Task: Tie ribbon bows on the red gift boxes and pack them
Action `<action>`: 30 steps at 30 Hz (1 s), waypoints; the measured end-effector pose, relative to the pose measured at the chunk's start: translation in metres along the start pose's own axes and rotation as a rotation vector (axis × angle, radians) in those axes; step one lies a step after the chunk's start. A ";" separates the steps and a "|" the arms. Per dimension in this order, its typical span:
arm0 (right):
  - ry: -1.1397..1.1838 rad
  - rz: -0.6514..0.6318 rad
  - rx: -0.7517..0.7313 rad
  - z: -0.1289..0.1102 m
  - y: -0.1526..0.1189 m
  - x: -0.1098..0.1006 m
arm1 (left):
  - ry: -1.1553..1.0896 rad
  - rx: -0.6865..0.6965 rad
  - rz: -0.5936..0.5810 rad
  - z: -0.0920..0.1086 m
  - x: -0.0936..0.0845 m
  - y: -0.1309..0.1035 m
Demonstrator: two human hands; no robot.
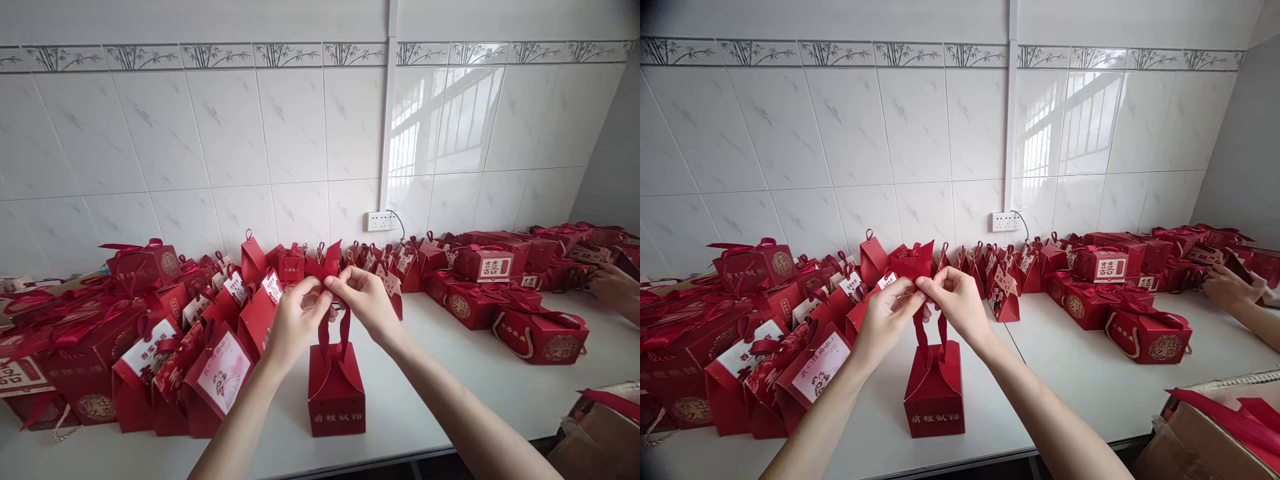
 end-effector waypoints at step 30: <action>0.168 -0.069 -0.120 -0.008 -0.009 0.003 | -0.360 -0.167 0.072 -0.007 0.003 0.008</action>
Point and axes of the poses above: each hand's wrist, its own y-axis towards the middle knuckle, its own x-axis out of the palm, z = x × y, the point moved 9 cm from there along y, towards the middle knuckle, and after that the axes turned 7 degrees about x, right-handed, at the moved point
